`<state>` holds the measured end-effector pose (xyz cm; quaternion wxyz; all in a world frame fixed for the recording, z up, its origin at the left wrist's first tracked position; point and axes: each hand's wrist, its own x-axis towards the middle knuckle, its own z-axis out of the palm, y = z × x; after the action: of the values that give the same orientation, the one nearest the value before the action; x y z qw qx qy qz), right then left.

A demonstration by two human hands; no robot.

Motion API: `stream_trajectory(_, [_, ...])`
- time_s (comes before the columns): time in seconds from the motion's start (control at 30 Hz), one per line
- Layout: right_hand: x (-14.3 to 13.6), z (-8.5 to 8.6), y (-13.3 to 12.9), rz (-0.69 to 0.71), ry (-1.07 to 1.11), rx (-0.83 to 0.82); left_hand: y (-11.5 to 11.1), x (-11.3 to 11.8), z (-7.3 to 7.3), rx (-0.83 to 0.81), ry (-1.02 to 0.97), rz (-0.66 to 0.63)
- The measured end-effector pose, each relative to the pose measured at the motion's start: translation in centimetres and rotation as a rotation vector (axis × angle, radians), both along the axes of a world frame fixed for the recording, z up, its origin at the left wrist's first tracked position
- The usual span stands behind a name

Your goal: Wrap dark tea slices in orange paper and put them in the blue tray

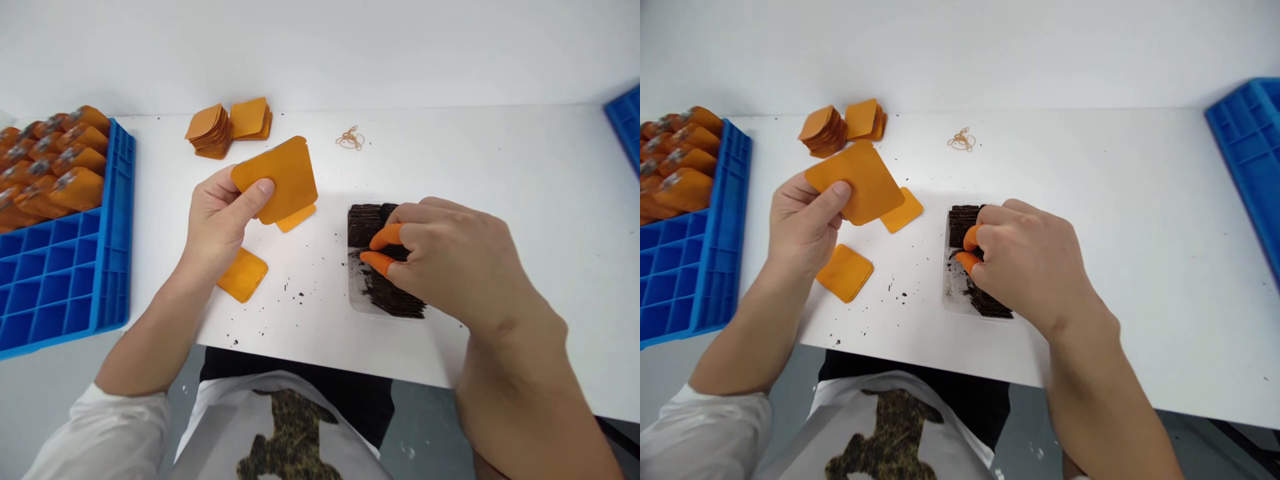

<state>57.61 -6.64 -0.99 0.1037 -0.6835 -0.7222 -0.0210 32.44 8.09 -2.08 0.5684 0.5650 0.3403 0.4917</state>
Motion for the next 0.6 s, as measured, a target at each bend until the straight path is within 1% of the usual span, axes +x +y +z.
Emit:
stream_trajectory(0.1, [0.08,-0.07,-0.1,-0.019,-0.002,0.015,0.05,0.0,-0.14,0.02,0.013,-0.01])
stream_trajectory(0.2, [0.22,-0.29,-0.11,-0.031,-0.005,0.027,0.09,0.01,-0.26,0.05,0.035,-0.05])
stream_trajectory(0.3, [0.34,-0.42,-0.06,-0.013,-0.018,0.009,0.04,0.0,-0.26,0.063,0.055,-0.083])
stream_trajectory(0.4, [0.28,-0.37,-0.02,0.009,-0.017,0.0,-0.04,-0.05,-0.19,0.051,0.054,-0.067])
stream_trajectory(0.47, [0.09,-0.32,0.01,-0.002,-0.028,0.035,-0.02,-0.09,-0.21,0.06,0.057,-0.062])
stream_trajectory(0.53, [-0.18,-0.33,0.06,-0.013,-0.054,0.069,0.12,-0.13,-0.34,0.092,0.067,-0.073])
stream_trajectory(0.6, [-0.44,-0.39,0.12,-0.009,-0.079,0.069,0.37,-0.17,-0.58,0.149,0.081,-0.095])
